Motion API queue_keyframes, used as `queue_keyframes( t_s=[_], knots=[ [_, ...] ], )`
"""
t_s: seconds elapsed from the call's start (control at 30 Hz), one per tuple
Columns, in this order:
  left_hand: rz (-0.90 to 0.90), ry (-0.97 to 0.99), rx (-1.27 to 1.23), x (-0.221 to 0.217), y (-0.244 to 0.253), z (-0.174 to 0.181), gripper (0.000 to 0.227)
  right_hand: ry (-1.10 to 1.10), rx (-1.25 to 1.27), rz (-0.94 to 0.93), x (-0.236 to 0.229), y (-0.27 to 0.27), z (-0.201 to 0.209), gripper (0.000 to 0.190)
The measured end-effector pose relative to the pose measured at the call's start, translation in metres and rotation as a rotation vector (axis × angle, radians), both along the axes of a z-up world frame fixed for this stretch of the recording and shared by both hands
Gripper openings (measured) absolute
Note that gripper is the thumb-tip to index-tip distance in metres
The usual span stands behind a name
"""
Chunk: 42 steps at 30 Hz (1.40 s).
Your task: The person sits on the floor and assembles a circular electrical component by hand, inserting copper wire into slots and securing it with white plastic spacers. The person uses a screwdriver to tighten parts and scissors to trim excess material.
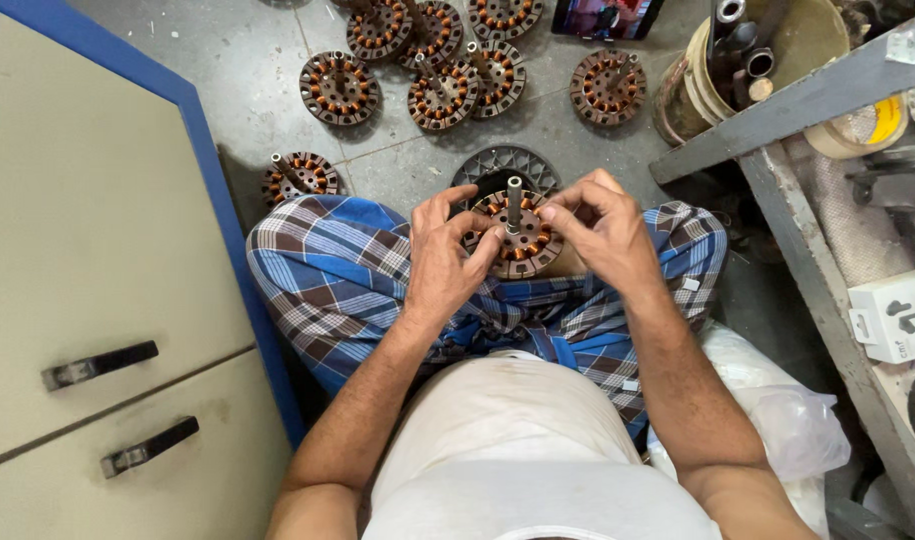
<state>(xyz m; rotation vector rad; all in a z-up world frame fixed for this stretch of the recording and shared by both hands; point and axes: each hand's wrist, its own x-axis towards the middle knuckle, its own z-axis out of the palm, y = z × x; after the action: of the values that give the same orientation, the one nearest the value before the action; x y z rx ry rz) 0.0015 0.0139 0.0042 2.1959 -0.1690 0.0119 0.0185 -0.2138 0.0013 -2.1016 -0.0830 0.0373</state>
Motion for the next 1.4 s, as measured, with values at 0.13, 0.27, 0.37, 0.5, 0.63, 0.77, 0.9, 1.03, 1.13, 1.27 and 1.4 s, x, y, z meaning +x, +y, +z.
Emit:
queue_keyframes(
  t_s=[0.13, 0.27, 0.37, 0.5, 0.63, 0.77, 0.9, 1.03, 1.13, 1.27, 1.4],
  knots=[
    [0.005, -0.004, 0.001, 0.000, 0.001, 0.001, 0.019, 0.033, 0.059, -0.064, -0.004, -0.012, -0.006, 0.017],
    [0.040, -0.092, 0.019, -0.003, -0.003, 0.008, 0.020, 0.118, 0.150, -0.122, -0.007, -0.012, -0.007, 0.015],
    [0.121, -0.251, 0.029, -0.011, -0.011, 0.016, 0.017, 0.122, 0.156, -0.126, -0.008, -0.011, -0.004, 0.013],
    [0.003, -0.406, 0.100, -0.018, -0.021, 0.025, 0.016, 0.077, 0.236, -0.082, -0.010, -0.009, 0.001, 0.011],
    [-0.116, -0.287, 0.207, -0.009, -0.032, 0.024, 0.017, 0.005, 0.248, -0.043, -0.011, -0.007, 0.004, 0.010],
    [-0.183, -0.188, 0.269, 0.002, -0.038, 0.018, 0.022, -0.030, 0.190, -0.052, -0.013, -0.010, 0.003, 0.009],
    [-0.151, -0.119, 0.171, 0.003, -0.039, 0.011, 0.019, 0.049, 0.285, -0.095, -0.017, -0.014, -0.002, 0.009],
    [-0.107, -0.062, 0.113, 0.005, -0.041, 0.006, 0.016, 0.083, 0.384, -0.120, -0.021, -0.016, -0.010, 0.010],
    [-0.081, -0.063, 0.090, 0.006, -0.043, 0.004, 0.015, 0.095, 0.413, -0.128, -0.022, -0.018, -0.016, 0.011],
    [-0.075, -0.070, 0.077, 0.005, -0.043, 0.001, 0.013, 0.101, 0.437, -0.125, -0.021, -0.020, -0.021, 0.010],
    [-0.062, -0.105, 0.045, 0.001, -0.042, -0.003, 0.015, 0.157, 0.471, -0.141, -0.020, -0.021, -0.027, 0.010]
  ],
)
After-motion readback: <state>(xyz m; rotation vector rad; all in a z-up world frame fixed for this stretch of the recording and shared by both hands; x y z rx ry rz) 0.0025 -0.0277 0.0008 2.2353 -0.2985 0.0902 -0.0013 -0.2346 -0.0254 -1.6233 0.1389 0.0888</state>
